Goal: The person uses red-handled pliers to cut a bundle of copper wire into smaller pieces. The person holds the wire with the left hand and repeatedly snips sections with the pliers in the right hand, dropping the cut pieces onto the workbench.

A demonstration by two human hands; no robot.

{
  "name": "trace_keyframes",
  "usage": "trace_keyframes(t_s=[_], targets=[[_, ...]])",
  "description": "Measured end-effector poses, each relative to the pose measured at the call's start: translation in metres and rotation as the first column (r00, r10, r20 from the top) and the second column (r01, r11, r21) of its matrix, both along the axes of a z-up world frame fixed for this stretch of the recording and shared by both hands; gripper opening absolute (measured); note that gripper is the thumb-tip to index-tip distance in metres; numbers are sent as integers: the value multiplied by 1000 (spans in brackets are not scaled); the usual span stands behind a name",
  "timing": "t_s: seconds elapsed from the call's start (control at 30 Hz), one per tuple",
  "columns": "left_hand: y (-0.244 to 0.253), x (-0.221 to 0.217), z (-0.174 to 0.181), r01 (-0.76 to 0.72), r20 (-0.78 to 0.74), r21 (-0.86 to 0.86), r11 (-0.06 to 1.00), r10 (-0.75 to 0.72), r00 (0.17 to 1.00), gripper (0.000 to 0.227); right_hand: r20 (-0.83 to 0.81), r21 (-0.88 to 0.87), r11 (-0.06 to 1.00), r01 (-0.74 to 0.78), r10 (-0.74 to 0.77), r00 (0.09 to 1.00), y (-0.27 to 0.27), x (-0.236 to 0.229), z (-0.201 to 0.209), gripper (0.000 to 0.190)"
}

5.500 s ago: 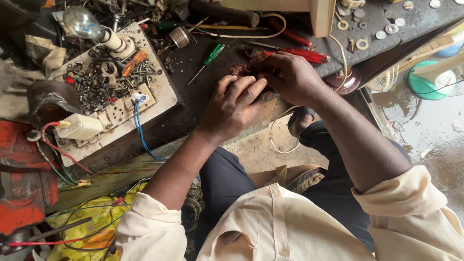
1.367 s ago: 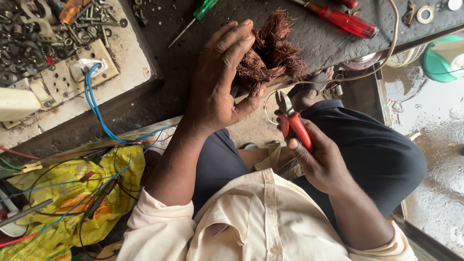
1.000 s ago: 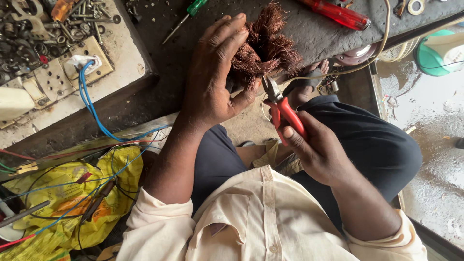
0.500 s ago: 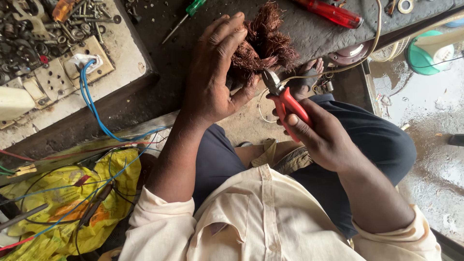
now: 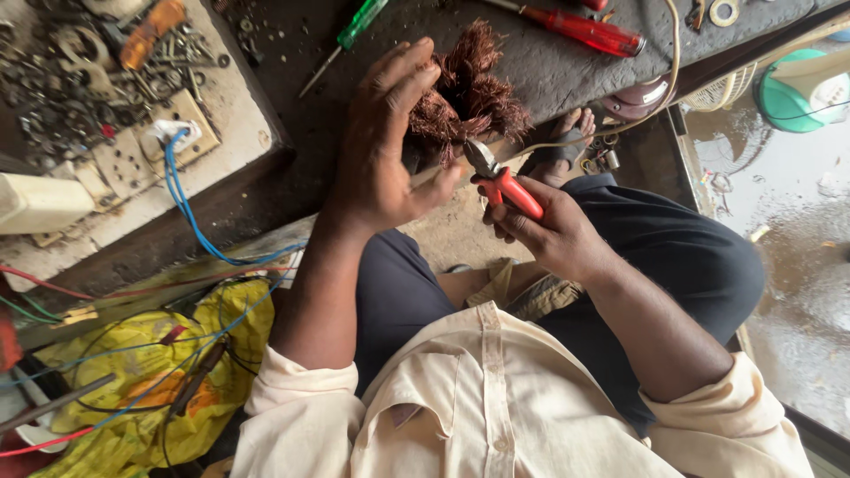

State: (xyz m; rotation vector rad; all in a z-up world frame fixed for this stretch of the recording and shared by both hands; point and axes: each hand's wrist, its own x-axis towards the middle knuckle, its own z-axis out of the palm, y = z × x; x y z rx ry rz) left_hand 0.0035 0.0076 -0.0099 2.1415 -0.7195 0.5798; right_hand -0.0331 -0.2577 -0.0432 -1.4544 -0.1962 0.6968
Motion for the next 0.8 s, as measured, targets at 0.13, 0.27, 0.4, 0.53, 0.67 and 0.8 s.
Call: trace_keyframes(t_s=[0.13, 0.27, 0.4, 0.53, 0.67, 0.8], targets=[[13, 7, 18, 134, -149, -208, 969, -167, 975, 73, 33, -47, 999, -18, 20, 999, -3, 5, 1, 26], [12, 41, 37, 63, -159, -99, 993, -79, 984, 64, 82, -86, 995, -46, 53, 995, -4, 8, 1, 24], [-5, 75, 59, 152, -382, 94, 984, -106, 918, 66, 60, -135, 991, -21, 29, 998, 0, 7, 5, 23], [-41, 101, 60, 182, -328, 367, 912, -56, 943, 70, 52, -116, 993, -17, 23, 998, 1, 6, 6, 24], [-61, 109, 50, 66, -160, 508, 859, 19, 987, 70, 75, -128, 991, -28, 37, 996, 2, 8, 5, 23], [-54, 107, 46, 77, -320, 444, 892, 78, 944, 62, 45, -40, 999, -6, 8, 999, 4, 6, 2, 28]])
